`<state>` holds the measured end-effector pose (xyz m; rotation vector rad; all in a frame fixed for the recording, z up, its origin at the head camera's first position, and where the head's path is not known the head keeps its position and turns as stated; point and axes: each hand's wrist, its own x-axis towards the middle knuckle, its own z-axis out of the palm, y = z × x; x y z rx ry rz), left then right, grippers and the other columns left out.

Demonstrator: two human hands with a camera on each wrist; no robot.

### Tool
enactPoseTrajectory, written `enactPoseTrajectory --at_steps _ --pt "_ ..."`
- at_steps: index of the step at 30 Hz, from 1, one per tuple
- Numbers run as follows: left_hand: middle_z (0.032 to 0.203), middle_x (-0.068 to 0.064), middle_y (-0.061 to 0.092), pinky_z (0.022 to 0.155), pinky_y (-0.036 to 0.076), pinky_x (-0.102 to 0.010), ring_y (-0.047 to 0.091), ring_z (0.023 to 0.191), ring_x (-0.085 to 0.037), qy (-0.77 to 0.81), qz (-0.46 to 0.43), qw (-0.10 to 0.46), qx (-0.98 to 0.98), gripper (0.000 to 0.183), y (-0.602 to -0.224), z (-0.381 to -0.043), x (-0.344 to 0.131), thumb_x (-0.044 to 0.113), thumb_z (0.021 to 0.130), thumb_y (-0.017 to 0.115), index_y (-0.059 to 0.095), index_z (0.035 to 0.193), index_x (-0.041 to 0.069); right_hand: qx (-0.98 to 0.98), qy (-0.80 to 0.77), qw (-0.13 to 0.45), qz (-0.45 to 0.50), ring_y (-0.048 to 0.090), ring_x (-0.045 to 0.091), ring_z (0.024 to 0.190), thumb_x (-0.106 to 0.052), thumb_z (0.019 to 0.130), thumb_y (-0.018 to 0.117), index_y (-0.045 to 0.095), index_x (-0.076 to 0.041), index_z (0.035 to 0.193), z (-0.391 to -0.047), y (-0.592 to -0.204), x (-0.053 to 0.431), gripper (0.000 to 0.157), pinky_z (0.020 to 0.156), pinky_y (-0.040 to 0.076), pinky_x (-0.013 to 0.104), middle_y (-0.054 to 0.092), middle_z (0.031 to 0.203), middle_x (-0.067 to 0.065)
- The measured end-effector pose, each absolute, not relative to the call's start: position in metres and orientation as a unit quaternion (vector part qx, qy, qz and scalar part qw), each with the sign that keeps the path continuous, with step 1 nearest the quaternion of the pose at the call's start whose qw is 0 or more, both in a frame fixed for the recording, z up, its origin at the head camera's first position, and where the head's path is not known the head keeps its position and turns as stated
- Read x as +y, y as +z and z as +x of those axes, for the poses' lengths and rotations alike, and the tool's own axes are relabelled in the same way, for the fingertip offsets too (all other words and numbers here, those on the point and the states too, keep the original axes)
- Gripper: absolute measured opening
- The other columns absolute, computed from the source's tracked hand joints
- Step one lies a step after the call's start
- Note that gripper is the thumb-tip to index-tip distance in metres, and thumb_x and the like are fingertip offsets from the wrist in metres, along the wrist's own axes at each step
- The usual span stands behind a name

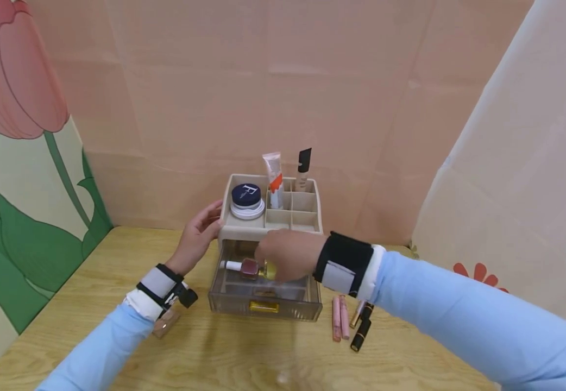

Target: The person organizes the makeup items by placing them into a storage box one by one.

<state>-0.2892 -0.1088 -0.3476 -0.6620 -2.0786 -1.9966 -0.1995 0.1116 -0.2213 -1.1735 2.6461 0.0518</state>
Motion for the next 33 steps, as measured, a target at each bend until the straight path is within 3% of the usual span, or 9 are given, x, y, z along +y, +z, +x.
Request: enactPoseTrajectory --at_steps 4,9,15,20,33 --pt "0.132 -0.012 0.053 0.09 0.051 -0.035 0.053 0.116 -0.026 -0.675 -0.224 0.087 -0.698 0.049 -0.348 -0.289 -0.106 0.018 0.098 0.054 0.044 0.146 0.015 0.905 0.024 0.148 -0.399 0.059 0.011 0.096 -0.012 0.076 0.083 0.072 -0.014 0.11 -0.202 -0.229 0.105 0.036 0.09 0.049 0.032 0.068 0.107 -0.004" --pt "0.132 -0.012 0.053 0.092 0.051 -0.037 0.052 0.117 -0.026 -0.676 -0.224 0.085 -0.697 0.049 -0.348 -0.288 -0.105 0.018 0.098 0.054 0.044 0.146 0.015 0.897 0.056 0.157 -0.409 0.059 0.007 0.083 -0.014 0.072 0.085 0.073 -0.015 0.105 -0.206 -0.239 0.097 0.035 0.08 0.051 0.027 0.069 0.098 -0.005" --pt "0.132 -0.012 0.053 0.091 0.051 -0.036 0.053 0.117 -0.026 -0.677 -0.225 0.085 -0.696 0.049 -0.348 -0.289 -0.103 0.019 0.098 0.054 0.044 0.146 0.015 0.895 0.063 0.18 -0.404 0.058 0.006 0.075 -0.005 0.071 0.081 0.072 -0.017 0.097 -0.215 -0.251 0.095 0.03 0.07 0.051 0.023 0.068 0.09 -0.007" --pt "0.135 -0.017 0.051 0.093 0.05 -0.037 0.051 0.119 -0.028 -0.678 -0.223 0.073 -0.697 0.05 -0.344 -0.285 -0.102 0.014 0.099 0.052 0.04 0.148 0.01 0.903 0.067 0.2 -0.375 0.057 0.008 0.068 -0.001 0.073 0.079 0.07 -0.018 0.095 -0.217 -0.259 0.096 0.029 0.06 0.049 0.023 0.065 0.086 -0.008" --pt "0.132 -0.009 0.053 0.092 0.051 -0.035 0.053 0.116 -0.024 -0.677 -0.229 0.085 -0.694 0.049 -0.349 -0.29 -0.101 0.02 0.098 0.054 0.044 0.146 0.016 0.897 0.09 0.181 -0.393 0.056 0.009 0.068 0.003 0.077 0.076 0.07 -0.017 0.092 -0.216 -0.27 0.096 0.025 0.061 0.05 0.024 0.061 0.079 -0.007"
